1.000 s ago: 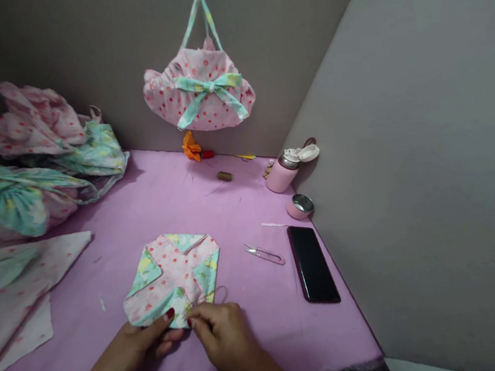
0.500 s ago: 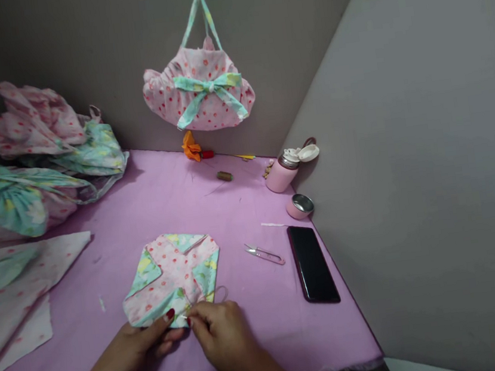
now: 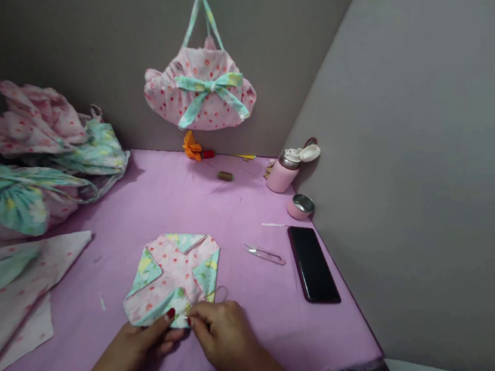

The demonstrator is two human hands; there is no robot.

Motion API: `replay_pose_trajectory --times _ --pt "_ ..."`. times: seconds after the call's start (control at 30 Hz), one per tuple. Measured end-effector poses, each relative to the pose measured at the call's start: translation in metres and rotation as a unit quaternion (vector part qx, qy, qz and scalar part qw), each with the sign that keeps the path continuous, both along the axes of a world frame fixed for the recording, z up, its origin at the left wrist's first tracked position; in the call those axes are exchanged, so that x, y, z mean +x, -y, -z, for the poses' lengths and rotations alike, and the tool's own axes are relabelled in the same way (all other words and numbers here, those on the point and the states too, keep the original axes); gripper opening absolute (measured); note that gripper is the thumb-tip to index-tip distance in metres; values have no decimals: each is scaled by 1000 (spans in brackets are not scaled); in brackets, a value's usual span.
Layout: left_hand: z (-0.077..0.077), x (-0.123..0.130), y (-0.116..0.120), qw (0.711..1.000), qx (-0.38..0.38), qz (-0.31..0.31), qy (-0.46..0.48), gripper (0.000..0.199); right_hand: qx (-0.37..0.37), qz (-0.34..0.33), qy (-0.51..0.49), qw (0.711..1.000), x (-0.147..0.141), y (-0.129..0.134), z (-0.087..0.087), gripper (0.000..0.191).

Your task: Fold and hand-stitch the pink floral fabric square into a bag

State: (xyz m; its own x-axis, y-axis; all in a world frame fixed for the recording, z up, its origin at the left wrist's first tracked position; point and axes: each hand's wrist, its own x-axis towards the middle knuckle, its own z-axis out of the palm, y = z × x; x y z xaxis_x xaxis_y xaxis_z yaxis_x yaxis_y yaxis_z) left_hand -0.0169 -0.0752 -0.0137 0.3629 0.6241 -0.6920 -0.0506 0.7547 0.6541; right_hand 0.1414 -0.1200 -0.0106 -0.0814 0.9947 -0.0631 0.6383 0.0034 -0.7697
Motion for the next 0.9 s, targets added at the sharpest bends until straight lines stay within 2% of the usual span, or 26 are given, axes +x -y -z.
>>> replay_pose_trajectory --times 0.53,0.9 --pt "-3 0 1 1000 19 9 7 29 4 -17 60 998 -3 -3 -4 17" --pt "-4 2 0 1000 14 -9 -1 25 -43 26 -118 992 1 -5 6 15"
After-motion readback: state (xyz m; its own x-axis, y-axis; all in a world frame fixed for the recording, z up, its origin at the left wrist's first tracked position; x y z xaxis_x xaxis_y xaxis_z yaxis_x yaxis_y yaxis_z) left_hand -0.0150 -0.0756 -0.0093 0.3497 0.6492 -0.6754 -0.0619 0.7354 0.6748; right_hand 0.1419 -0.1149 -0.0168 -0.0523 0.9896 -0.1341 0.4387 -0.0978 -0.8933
